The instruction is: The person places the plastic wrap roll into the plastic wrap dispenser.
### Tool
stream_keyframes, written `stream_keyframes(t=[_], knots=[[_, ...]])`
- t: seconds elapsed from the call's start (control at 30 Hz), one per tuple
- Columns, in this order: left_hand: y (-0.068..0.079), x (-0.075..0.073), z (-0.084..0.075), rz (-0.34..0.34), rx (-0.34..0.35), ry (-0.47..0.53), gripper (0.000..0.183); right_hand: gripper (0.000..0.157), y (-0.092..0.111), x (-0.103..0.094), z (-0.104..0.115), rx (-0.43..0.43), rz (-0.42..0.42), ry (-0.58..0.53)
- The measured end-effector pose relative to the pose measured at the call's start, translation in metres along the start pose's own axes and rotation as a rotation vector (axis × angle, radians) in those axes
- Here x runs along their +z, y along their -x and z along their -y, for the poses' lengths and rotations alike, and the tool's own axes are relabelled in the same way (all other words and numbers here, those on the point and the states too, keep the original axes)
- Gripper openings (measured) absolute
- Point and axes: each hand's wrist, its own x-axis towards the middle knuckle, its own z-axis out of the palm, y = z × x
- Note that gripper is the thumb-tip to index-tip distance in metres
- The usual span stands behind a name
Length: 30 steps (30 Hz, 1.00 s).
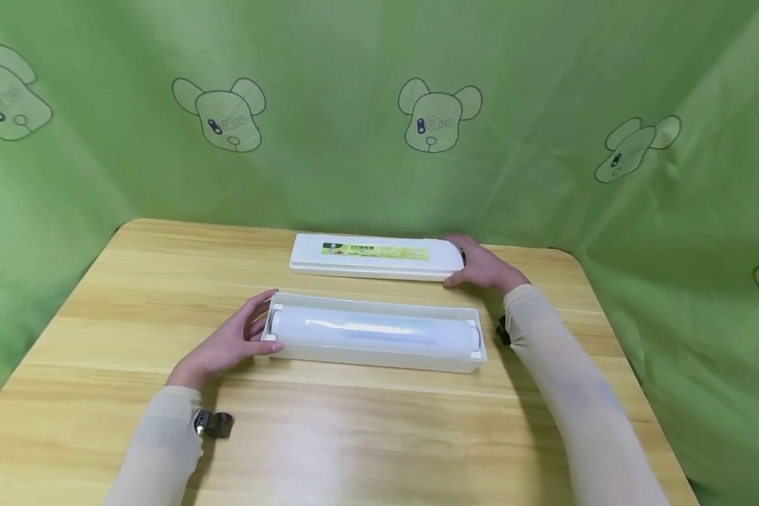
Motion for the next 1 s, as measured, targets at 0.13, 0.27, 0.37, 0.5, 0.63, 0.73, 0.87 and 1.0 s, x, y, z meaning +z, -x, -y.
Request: stream_keyframes(t=[0.13, 0.27, 0.37, 0.5, 0.63, 0.73, 0.87, 1.0], knots=[[0.001, 0.001, 0.001, -0.001, 0.002, 0.006, 0.1, 0.103, 0.004, 0.001, 0.004, 0.028, -0.013, -0.043], [0.0, 0.001, 0.002, -0.001, 0.005, 0.0, 0.1, 0.102, 0.009, 0.002, 0.009, 0.051, -0.038, -0.074], [0.0, 0.001, 0.002, -0.001, 0.003, 0.0, 0.1, 0.1, 0.013, 0.002, 0.012, 0.05, -0.059, -0.079], [0.0, 0.0, 0.002, -0.003, 0.005, -0.001, 0.101, 0.1, 0.017, 0.001, 0.015, 0.05, -0.084, -0.081], [-0.001, 0.0, 0.001, -0.002, 0.005, 0.0, 0.101, 0.1, 0.021, -0.001, 0.018, 0.049, -0.091, -0.079], [-0.001, 0.0, 0.0, 0.003, 0.001, 0.005, 0.1, 0.099, 0.025, -0.002, 0.02, 0.056, -0.092, -0.073], [-0.001, 0.0, 0.0, 0.007, -0.003, 0.008, 0.1, 0.097, 0.031, -0.003, 0.022, 0.051, -0.104, -0.083], [0.0, -0.001, -0.002, 0.011, -0.006, 0.004, 0.1, 0.095, 0.036, -0.004, 0.022, 0.044, -0.112, -0.09]])
